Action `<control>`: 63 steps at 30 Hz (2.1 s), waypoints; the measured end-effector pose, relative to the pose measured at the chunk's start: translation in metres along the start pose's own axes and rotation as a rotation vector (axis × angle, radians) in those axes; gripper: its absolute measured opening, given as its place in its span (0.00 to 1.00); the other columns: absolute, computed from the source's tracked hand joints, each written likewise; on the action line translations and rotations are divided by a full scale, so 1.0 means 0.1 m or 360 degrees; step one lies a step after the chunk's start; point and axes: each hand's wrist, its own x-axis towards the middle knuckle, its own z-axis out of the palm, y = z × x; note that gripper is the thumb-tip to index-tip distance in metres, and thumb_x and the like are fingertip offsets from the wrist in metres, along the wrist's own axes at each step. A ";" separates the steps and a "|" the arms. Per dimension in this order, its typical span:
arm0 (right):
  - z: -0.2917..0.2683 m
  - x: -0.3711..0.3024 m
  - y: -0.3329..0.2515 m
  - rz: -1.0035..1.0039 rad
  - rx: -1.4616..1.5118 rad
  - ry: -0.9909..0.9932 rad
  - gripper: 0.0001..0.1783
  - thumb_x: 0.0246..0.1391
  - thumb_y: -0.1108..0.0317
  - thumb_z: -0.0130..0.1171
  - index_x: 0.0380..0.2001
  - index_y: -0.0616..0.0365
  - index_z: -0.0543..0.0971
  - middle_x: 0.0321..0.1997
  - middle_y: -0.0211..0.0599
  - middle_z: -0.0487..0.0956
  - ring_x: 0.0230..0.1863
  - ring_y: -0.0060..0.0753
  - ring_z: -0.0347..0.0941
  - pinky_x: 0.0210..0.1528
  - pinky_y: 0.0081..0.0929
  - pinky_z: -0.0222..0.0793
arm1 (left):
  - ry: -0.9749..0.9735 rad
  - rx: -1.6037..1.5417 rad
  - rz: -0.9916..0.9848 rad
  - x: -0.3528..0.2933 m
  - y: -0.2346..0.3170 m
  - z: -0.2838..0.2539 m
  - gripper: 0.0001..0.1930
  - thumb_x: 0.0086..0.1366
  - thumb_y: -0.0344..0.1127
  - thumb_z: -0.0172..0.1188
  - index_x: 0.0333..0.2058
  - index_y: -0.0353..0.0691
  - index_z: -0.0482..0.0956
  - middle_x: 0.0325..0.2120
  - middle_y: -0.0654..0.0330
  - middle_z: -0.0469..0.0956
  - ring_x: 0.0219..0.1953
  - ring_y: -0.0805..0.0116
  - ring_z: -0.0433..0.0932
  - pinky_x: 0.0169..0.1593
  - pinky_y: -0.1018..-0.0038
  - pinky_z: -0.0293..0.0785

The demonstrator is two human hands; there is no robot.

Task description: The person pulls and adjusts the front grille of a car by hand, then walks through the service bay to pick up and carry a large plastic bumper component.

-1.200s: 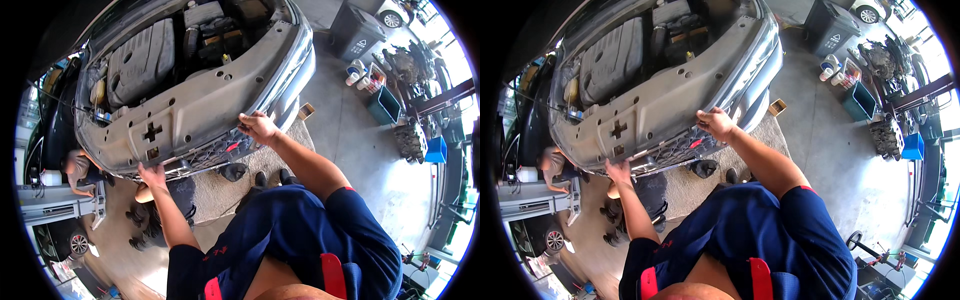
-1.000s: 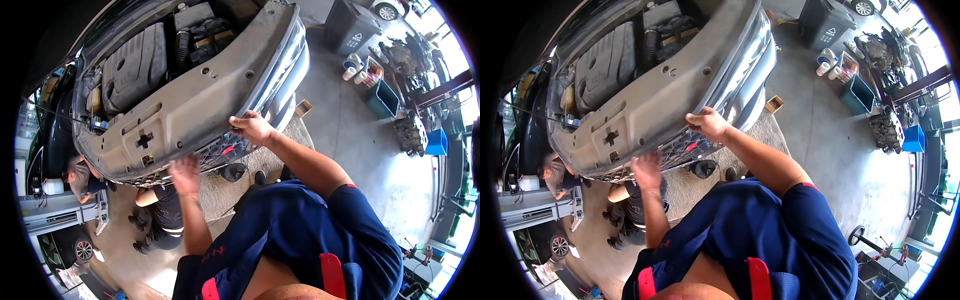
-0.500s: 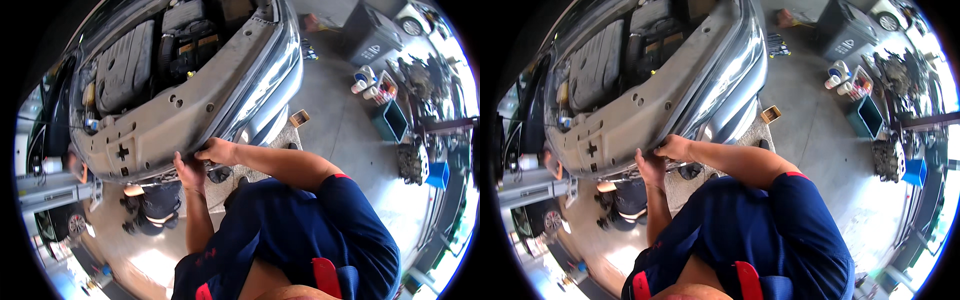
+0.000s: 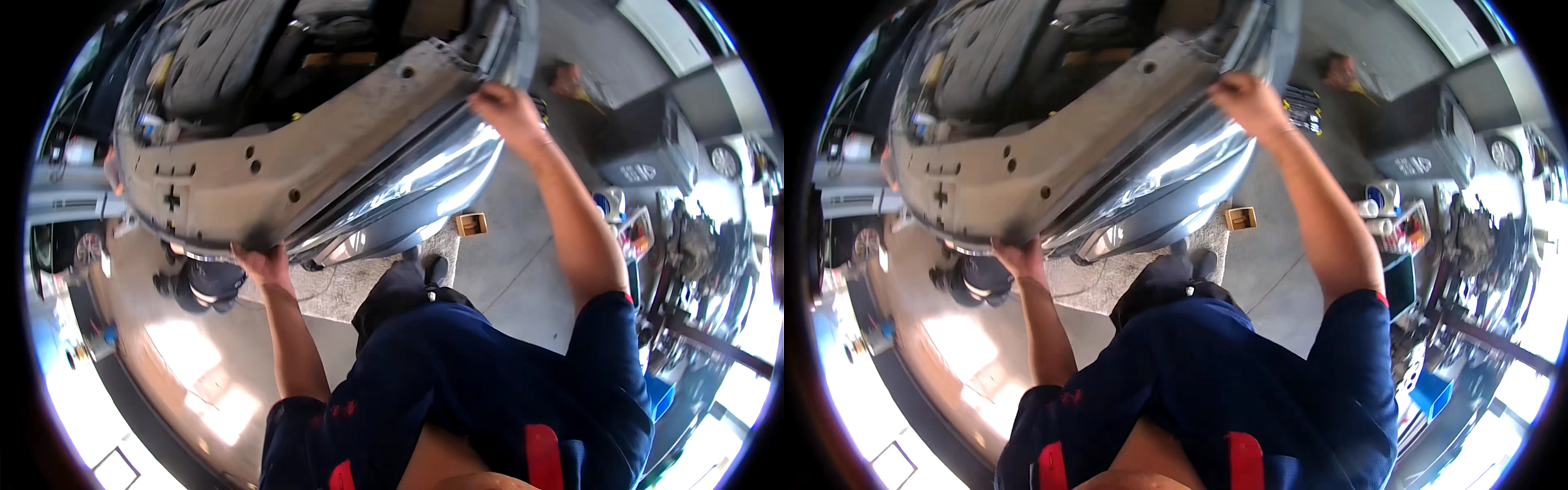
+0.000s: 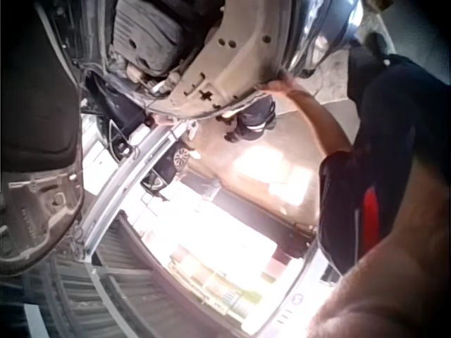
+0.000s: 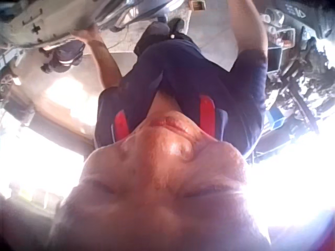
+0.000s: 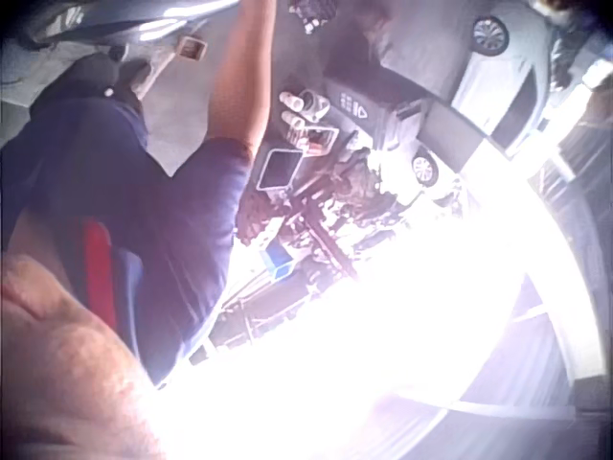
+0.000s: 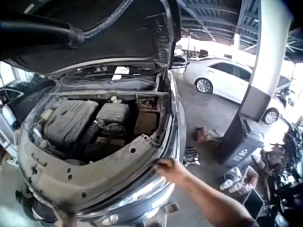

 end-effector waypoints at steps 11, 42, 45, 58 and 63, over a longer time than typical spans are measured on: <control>-0.79 1.03 0.15 -0.0474 -0.0815 -0.0158 0.16 0.64 0.59 0.62 0.50 0.55 0.85 0.44 0.41 0.87 0.44 0.35 0.83 0.48 0.32 0.74 | 0.0323 -0.0115 0.0135 0.02 -0.23 0.49 0.28 0.77 0.53 0.38 0.62 0.39 0.70 0.61 0.55 0.74 0.62 0.54 0.73 0.66 0.53 0.70; -0.71 1.58 0.08 -0.0519 0.0476 -0.1175 0.26 0.60 0.72 0.59 0.61 0.68 0.70 0.40 0.42 0.84 0.30 0.25 0.80 0.31 0.23 0.77 | -0.0848 0.3728 0.1485 -0.72 -2.60 3.29 0.64 0.45 0.51 0.78 0.77 0.57 0.44 0.76 0.48 0.49 0.77 0.43 0.46 0.73 0.34 0.45; -0.82 1.67 -0.05 -0.0600 0.0327 -0.1087 0.28 0.62 0.68 0.58 0.63 0.67 0.70 0.34 0.38 0.84 0.30 0.24 0.80 0.34 0.25 0.77 | -0.0994 0.3568 0.1439 -0.67 -2.49 3.34 0.64 0.44 0.49 0.77 0.76 0.56 0.46 0.73 0.45 0.54 0.75 0.42 0.52 0.72 0.32 0.47; -0.06 2.39 -0.33 -0.1112 -0.1319 -0.1452 0.27 0.63 0.50 0.56 0.56 0.59 0.79 0.57 0.51 0.81 0.60 0.49 0.77 0.60 0.42 0.72 | -0.1283 0.3096 0.1483 -0.78 -2.13 3.51 0.64 0.36 0.33 0.79 0.74 0.44 0.53 0.68 0.47 0.62 0.68 0.41 0.61 0.72 0.52 0.57; 0.14 2.41 -0.21 -0.1309 -0.1538 -0.1385 0.28 0.56 0.49 0.60 0.49 0.63 0.83 0.55 0.51 0.82 0.57 0.50 0.79 0.57 0.43 0.75 | -0.1251 0.3119 0.1483 -0.81 -2.13 3.51 0.64 0.36 0.33 0.78 0.74 0.44 0.53 0.68 0.47 0.62 0.69 0.42 0.61 0.74 0.50 0.53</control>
